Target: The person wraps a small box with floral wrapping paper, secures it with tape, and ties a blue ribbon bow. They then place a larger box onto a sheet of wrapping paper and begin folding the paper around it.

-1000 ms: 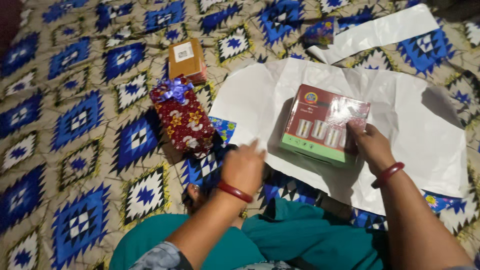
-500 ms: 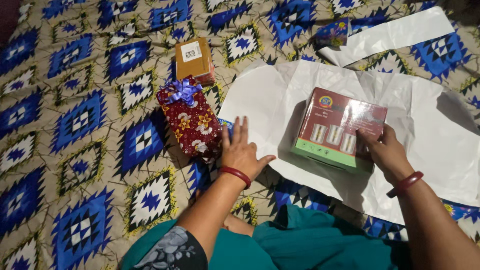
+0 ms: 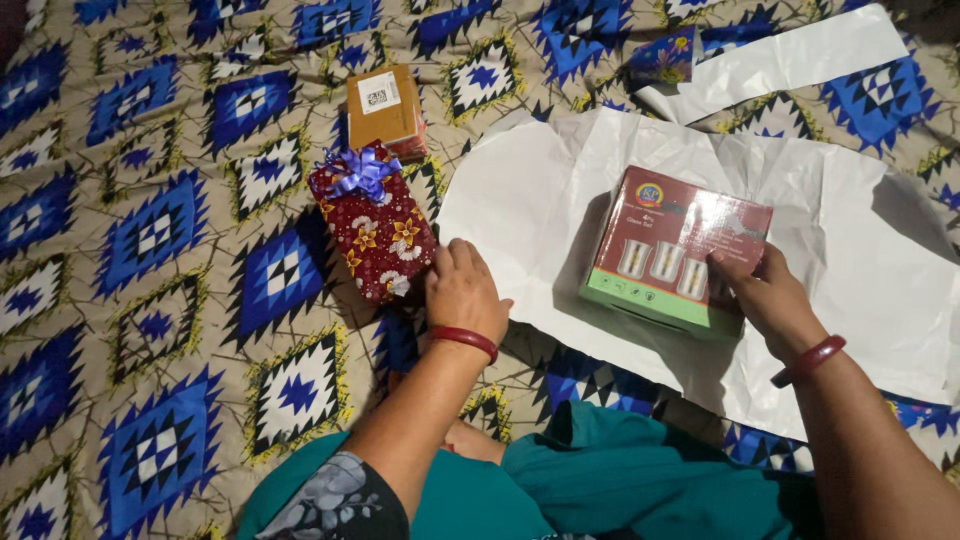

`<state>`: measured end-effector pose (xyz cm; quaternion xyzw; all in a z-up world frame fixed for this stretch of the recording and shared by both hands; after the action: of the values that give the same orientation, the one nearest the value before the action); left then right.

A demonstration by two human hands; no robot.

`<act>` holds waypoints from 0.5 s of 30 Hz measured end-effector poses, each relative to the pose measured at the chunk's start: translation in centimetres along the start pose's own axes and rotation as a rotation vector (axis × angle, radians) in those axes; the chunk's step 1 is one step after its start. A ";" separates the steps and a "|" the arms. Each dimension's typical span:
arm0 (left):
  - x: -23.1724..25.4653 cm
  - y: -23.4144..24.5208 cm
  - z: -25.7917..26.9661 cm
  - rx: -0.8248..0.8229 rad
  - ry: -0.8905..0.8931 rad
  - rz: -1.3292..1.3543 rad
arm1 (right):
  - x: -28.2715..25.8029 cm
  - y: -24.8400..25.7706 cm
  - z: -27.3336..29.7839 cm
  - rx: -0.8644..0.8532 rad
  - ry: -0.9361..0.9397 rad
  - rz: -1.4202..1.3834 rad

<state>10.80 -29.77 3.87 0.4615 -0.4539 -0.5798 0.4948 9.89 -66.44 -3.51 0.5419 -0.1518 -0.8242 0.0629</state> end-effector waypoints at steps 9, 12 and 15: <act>-2.0 -0.9 -1.3 0.083 -0.011 0.101 | -0.8 -0.6 0.6 -0.071 0.010 -0.028; -2.2 -1.1 -1.6 0.139 -0.018 0.175 | -0.8 -0.6 0.6 -0.102 -0.021 -0.050; -2.3 -0.6 -1.5 0.187 -0.046 0.266 | -0.5 -0.6 0.6 -0.097 -0.063 -0.046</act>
<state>12.37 -27.53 3.21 0.4280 -0.5742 -0.4749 0.5115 9.60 -65.65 -3.04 0.5156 -0.1011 -0.8484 0.0654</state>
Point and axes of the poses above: each hand's wrist, its own z-axis away from the middle knuckle, its own y-axis out of the back of the hand, x = y × z, the point moved 4 cm from there along -z, towards the middle knuckle, and after that the axes turned 8 degrees about -x, right-handed, at the moved point
